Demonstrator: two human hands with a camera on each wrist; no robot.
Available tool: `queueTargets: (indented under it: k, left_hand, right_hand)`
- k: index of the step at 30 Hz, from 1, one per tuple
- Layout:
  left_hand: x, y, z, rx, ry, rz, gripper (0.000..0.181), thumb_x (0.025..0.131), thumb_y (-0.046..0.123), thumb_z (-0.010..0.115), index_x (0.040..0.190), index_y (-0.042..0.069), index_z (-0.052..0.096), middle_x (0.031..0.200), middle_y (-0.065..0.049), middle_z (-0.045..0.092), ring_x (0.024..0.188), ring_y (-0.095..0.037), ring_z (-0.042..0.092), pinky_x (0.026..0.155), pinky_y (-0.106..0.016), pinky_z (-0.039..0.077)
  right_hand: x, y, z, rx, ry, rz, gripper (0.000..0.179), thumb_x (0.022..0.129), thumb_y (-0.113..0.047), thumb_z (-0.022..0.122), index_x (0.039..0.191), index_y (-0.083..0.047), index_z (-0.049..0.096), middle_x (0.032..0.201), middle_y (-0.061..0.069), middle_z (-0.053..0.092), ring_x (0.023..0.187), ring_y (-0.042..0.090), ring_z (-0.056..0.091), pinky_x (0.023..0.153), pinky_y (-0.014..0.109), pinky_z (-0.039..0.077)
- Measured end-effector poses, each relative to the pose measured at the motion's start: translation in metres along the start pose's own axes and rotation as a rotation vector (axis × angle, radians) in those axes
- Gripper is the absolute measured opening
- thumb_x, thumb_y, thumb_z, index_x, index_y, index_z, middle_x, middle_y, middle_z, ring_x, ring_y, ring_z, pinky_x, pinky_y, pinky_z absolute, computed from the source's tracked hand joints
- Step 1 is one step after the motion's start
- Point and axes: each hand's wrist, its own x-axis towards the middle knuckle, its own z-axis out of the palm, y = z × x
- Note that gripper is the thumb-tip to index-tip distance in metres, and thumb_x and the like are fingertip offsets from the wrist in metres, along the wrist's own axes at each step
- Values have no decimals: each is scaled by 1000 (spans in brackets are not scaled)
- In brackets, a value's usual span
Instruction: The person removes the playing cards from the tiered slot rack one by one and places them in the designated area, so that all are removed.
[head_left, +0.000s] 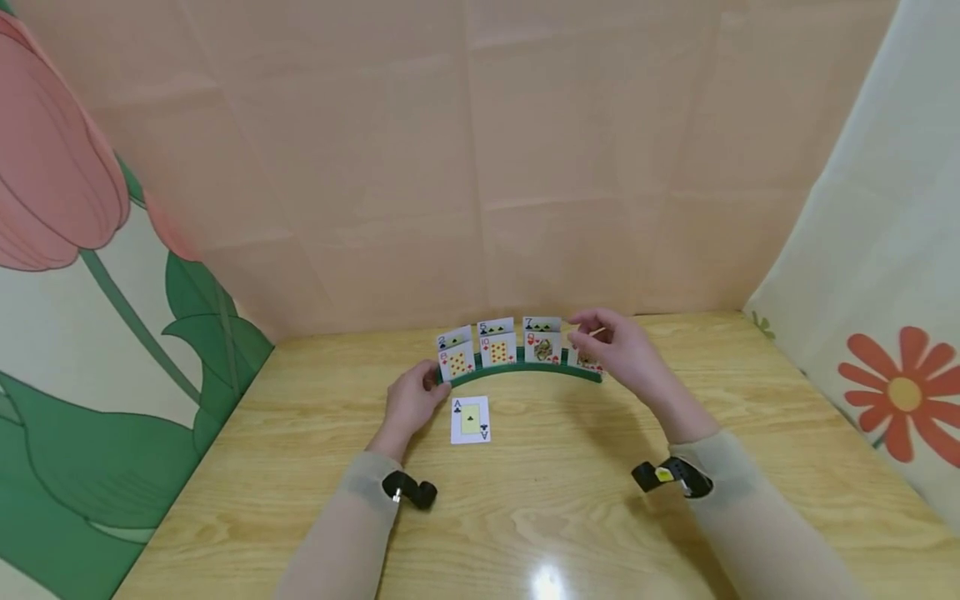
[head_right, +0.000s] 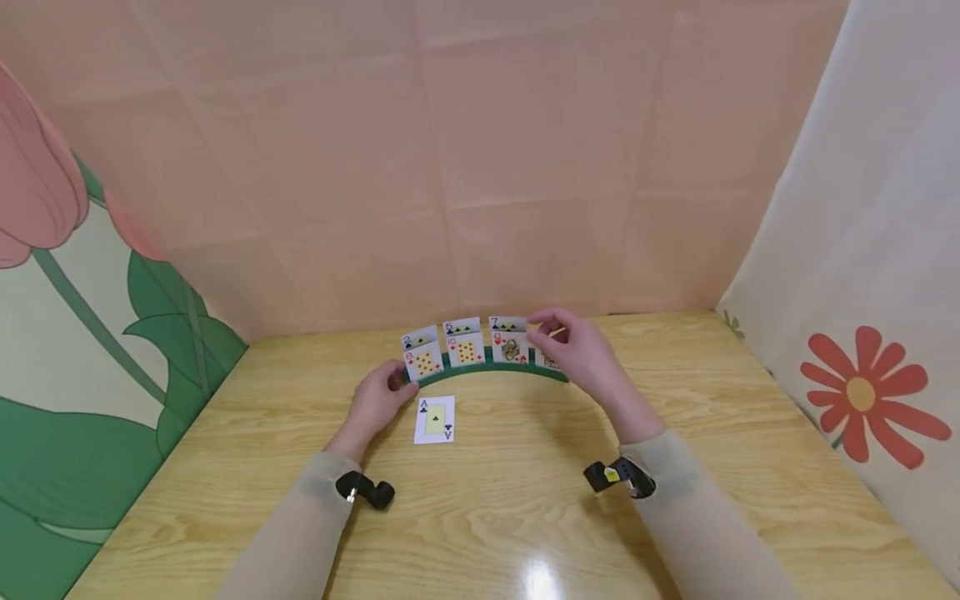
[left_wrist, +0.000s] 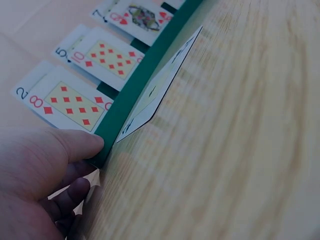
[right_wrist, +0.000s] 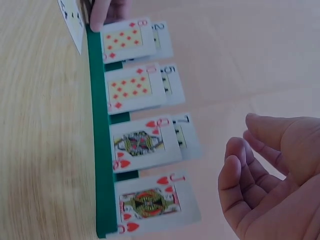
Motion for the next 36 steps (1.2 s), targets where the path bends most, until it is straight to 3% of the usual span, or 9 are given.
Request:
queueTargets:
  k: [8,24,36]
  left_hand:
    - [-1,3,-1,-5,-13,-11,36,105,23,79,138,12,72,115,-5,72,99,-24,62,92,-46,51]
    - [1,0,-2,-10,-16,-19,33,104,23,80,135,13,73,112,-4,71,97,-24,61,90,-44,51]
    - [0,-1,-1,-10,-20,-12,33,105,23,78,136,12,72,113,-4,71,98,-24,60,90,-45,50]
  right_hand:
    - [1,14,-16,-36,40,24,43,111,-43,68,143,-14,69,118,11,67,100,32,67,77,39,54]
    - [4,36,-28,10,40,51,41,111,-36,70,143,-10,69,124,14,66,108,31,67,82,28,55]
    - [6,54,-28,-22,-3,106,40,110,-36,72,142,-11,71,126,15,67,108,38,65,83,38,54]
